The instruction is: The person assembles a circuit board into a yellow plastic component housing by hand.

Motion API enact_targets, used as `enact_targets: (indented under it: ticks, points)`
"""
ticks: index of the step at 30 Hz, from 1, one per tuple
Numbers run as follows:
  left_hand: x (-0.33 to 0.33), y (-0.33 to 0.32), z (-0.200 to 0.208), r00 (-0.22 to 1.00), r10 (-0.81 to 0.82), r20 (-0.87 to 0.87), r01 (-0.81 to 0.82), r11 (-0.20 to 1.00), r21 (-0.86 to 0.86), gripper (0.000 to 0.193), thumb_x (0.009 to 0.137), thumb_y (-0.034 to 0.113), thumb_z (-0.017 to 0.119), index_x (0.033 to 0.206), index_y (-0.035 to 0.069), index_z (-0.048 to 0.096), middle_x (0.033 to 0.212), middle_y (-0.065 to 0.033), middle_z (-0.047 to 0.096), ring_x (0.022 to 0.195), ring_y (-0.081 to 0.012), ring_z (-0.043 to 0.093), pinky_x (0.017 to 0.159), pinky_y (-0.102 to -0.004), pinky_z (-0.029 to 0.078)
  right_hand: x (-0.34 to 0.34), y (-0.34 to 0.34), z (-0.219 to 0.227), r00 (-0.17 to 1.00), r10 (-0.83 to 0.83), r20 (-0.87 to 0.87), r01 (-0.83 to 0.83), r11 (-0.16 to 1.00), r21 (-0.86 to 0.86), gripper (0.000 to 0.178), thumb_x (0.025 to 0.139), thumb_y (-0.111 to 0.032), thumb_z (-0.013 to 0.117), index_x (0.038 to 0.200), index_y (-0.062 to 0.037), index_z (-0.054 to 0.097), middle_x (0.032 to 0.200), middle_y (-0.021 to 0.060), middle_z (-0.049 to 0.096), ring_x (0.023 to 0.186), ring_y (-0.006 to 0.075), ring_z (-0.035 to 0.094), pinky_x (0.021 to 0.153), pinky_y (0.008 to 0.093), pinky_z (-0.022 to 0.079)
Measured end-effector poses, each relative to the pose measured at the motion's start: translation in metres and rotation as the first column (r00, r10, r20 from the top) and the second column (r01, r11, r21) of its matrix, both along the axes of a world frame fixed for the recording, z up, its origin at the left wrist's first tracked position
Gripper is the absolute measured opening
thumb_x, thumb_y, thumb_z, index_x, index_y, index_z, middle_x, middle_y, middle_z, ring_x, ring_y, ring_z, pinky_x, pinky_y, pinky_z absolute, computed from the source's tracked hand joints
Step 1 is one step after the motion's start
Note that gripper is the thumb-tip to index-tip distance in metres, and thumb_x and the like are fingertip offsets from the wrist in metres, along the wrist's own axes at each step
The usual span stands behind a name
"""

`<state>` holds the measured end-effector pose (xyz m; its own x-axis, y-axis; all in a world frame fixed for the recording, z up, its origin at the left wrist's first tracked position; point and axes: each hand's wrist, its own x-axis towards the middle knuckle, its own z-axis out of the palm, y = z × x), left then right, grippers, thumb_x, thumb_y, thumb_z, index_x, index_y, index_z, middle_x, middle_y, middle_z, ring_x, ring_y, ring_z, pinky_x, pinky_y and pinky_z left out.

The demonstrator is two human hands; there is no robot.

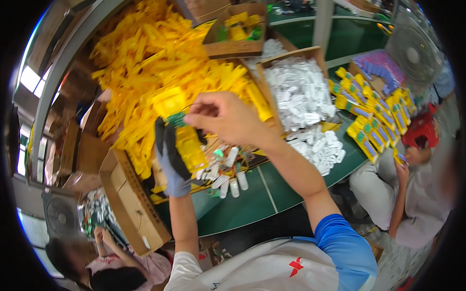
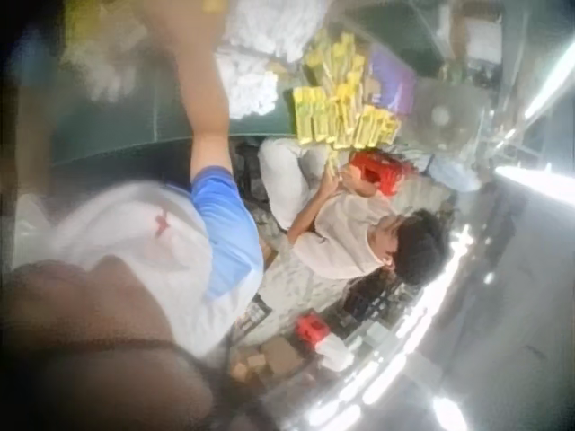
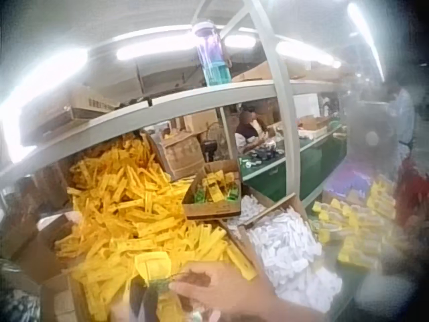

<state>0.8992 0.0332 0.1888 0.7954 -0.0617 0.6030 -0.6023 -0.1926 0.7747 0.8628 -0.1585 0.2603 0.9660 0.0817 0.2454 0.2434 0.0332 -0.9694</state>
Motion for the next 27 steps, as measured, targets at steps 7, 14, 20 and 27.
enact_targets:
  ticks: [7, 14, 20, 27]
  points:
    - [-0.024, -0.021, 0.058, 0.722, -0.593, -0.357, 0.348, 0.757, -0.552, 0.027, 0.101, 0.018, 0.047, 0.125, 0.006, 0.043, 0.108, -0.0074, 0.057, 0.094, -0.0115, 0.058, 0.077, -0.0265, 0.051, 0.009, 0.006, -0.009, 1.000, -0.002, -0.013, 0.002, 0.999, 0.034, 0.018, 0.089, -0.016, 0.071, 0.096, -0.0048, 0.059, 0.070, -0.0046, 0.056, 0.055, 0.0017, 0.049, 0.051, 0.0181, 0.040]
    - [-0.018, -0.018, 0.057, 0.725, -0.573, -0.381, 0.348, 0.783, -0.516, 0.026, 0.102, 0.018, 0.046, 0.125, 0.006, 0.045, 0.101, -0.0071, 0.059, 0.084, -0.0136, 0.063, 0.072, -0.0265, 0.053, 0.015, 0.012, -0.013, 0.990, 0.096, -0.103, -0.085, 0.990, 0.108, 0.020, 0.090, -0.017, 0.071, 0.097, -0.0058, 0.055, 0.068, -0.0056, 0.053, 0.054, 0.0014, 0.049, 0.050, 0.0170, 0.038]
    - [-0.009, -0.013, 0.043, 0.817, -0.455, -0.355, 0.250, 0.833, -0.494, 0.029, 0.101, 0.019, 0.046, 0.127, 0.006, 0.047, 0.105, -0.0063, 0.059, 0.090, -0.0136, 0.061, 0.075, -0.0281, 0.052, 0.019, 0.025, -0.024, 0.999, -0.014, 0.032, 0.012, 0.998, 0.069, 0.032, 0.090, -0.028, 0.071, 0.102, -0.0016, 0.058, 0.082, -0.0003, 0.059, 0.069, 0.0070, 0.056, 0.063, 0.0227, 0.046]
    - [-0.007, 0.005, 0.063, 0.831, -0.513, -0.215, 0.277, 0.716, -0.641, 0.028, 0.102, 0.023, 0.045, 0.125, 0.006, 0.047, 0.101, -0.0095, 0.062, 0.082, -0.0188, 0.065, 0.072, -0.0316, 0.053, 0.002, 0.024, -0.005, 0.925, 0.307, -0.223, -0.333, 0.938, -0.091, 0.065, 0.091, -0.017, 0.068, 0.143, 0.0032, 0.034, 0.112, 0.0110, 0.063, 0.093, 0.0150, 0.062, 0.075, 0.0252, 0.050]
